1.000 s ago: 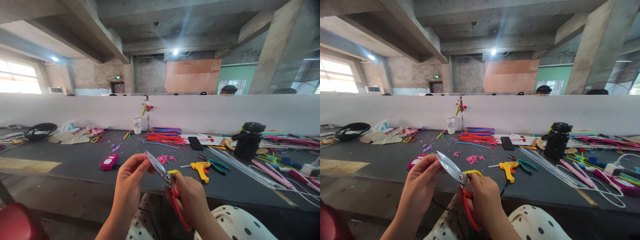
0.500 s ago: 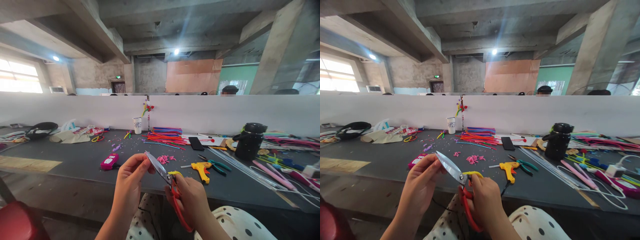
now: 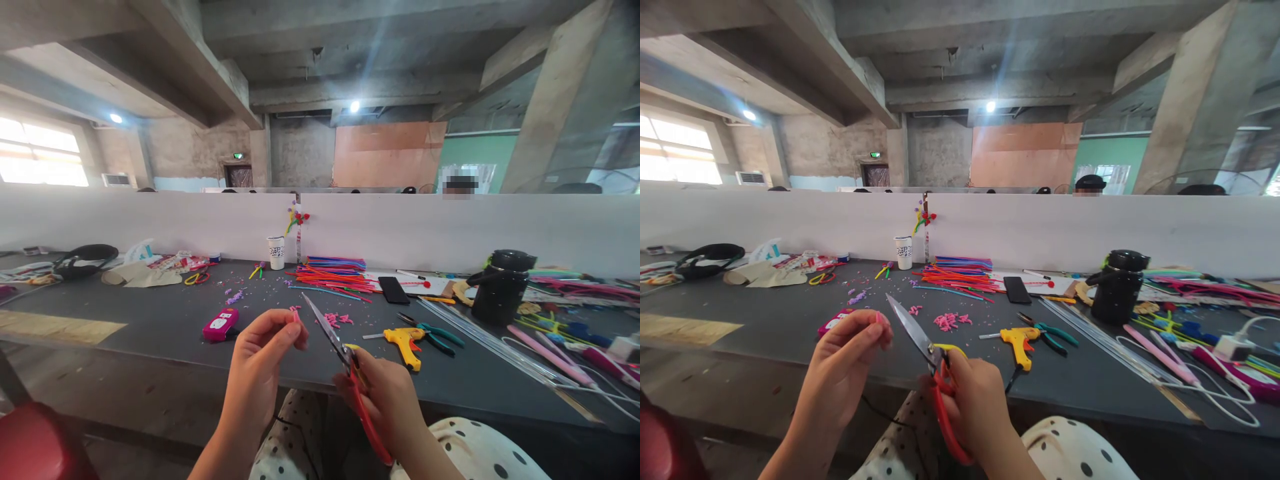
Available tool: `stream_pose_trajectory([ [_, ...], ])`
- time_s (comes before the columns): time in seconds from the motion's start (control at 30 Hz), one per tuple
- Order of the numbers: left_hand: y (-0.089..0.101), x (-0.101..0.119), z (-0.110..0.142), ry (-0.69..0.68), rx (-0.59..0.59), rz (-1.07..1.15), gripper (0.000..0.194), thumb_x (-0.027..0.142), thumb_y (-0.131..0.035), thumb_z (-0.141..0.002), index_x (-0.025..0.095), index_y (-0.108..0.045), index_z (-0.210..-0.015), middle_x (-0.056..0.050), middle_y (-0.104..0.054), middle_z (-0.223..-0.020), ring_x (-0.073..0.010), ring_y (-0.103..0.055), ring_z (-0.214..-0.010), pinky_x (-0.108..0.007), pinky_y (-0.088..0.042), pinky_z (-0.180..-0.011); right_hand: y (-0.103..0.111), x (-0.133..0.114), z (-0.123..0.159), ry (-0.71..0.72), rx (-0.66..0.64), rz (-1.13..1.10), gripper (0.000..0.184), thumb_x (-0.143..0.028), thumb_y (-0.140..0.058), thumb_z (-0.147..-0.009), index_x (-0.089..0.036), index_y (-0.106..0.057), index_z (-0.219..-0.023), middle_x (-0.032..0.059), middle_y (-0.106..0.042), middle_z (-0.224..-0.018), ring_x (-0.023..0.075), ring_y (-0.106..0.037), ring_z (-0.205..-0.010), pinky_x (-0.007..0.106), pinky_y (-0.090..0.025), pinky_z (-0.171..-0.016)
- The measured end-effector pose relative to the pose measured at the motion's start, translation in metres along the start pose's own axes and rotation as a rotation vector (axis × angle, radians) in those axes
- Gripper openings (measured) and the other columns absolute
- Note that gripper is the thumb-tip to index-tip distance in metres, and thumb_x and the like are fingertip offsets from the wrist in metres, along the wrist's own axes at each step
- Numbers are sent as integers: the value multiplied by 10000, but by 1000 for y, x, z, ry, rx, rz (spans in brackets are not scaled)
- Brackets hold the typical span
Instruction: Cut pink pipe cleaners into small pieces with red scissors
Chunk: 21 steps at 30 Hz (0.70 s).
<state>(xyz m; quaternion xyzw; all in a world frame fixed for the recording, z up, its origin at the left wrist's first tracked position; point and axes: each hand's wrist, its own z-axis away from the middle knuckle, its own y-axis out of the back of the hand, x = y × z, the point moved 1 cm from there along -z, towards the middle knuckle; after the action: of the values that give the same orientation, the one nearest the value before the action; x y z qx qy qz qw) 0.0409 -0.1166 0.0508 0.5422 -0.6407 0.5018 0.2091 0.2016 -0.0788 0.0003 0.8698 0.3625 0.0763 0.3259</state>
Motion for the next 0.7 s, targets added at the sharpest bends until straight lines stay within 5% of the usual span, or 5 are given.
stream_pose_trajectory([
  [0.33, 13, 13, -7, 25, -3, 95, 55, 198, -610, -700, 152, -627, -675, 6, -586, -610, -99, -508, -615, -199, -395, -623, 9, -21, -14, -1, -179, 77, 174, -376, -489, -738, -204, -490, -762, 3, -579, -586, 176, -542, -524, 232, -312, -464],
  [0.7, 40, 20, -14, 24, -58, 179, 59, 212, -614, -695, 155, -631, -691, -4, -611, -634, -118, -530, -631, -218, -399, -643, 22, -42, -35, 129, -97, 196, 235, -422, -453, -764, -195, -511, -776, 21, -576, -576, 165, -526, -502, 242, -329, -470],
])
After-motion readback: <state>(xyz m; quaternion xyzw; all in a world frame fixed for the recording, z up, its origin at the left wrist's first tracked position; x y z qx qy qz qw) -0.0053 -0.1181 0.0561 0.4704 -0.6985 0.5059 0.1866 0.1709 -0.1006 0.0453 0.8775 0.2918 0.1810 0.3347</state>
